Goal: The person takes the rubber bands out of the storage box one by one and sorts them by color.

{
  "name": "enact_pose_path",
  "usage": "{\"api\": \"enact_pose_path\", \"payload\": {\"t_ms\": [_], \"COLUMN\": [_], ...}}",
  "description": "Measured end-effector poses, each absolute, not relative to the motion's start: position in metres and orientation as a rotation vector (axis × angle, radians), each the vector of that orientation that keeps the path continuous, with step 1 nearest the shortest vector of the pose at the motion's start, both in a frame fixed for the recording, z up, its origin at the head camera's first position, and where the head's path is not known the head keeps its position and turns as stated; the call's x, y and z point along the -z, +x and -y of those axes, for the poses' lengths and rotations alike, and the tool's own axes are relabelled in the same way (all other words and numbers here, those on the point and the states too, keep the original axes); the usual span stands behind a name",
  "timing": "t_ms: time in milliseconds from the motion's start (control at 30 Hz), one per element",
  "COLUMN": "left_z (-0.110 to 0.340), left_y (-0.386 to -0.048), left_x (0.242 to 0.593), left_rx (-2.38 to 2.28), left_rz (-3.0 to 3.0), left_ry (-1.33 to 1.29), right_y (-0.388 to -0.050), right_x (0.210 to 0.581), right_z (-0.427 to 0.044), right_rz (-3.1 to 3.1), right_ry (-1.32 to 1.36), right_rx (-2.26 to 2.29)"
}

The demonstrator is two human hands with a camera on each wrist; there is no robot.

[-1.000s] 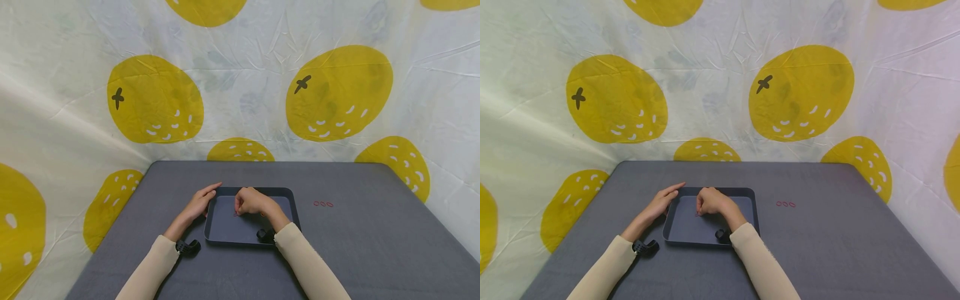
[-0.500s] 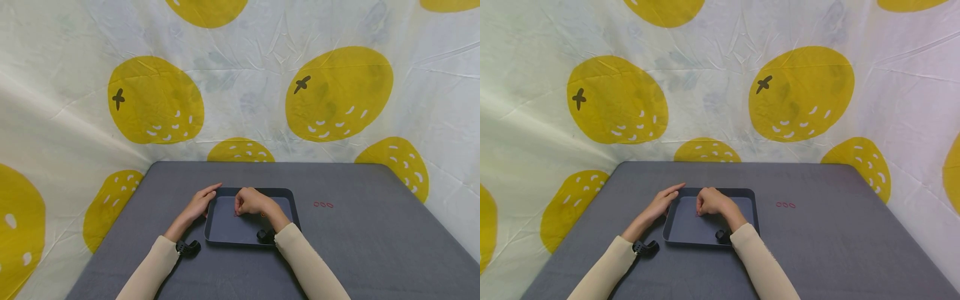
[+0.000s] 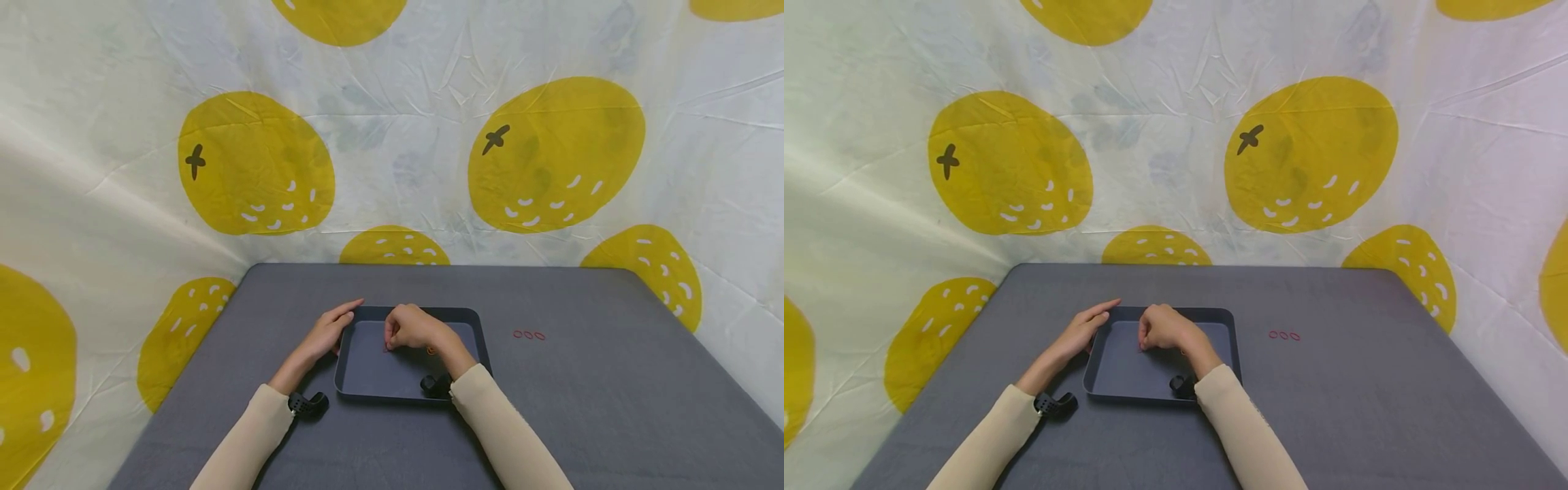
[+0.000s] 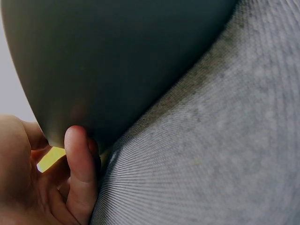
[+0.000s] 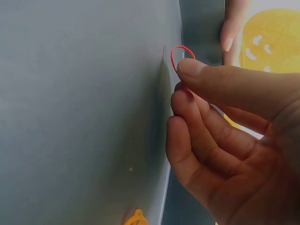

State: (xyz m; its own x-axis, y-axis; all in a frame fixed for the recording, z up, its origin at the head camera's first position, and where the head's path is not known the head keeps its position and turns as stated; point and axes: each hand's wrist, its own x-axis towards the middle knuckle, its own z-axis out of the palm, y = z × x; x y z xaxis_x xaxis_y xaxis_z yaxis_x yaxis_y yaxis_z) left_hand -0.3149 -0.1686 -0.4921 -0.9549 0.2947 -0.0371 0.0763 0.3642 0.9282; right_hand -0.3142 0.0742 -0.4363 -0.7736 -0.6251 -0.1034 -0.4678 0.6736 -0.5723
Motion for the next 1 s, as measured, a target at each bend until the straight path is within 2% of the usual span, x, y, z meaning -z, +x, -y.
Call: {"api": "enact_pose_path", "payload": {"t_ms": [1000], "left_z": [0.169], "left_y": [-0.316], "left_x": [0.493], "left_rx": [-1.645], "left_rz": [-2.428], "left_ry": [0.326], "right_y": [-0.312], "right_x": [0.414], "right_z": [-0.088], "right_rz": [-2.627], "right_ry": [-0.845], "right_rx": [0.888]}}
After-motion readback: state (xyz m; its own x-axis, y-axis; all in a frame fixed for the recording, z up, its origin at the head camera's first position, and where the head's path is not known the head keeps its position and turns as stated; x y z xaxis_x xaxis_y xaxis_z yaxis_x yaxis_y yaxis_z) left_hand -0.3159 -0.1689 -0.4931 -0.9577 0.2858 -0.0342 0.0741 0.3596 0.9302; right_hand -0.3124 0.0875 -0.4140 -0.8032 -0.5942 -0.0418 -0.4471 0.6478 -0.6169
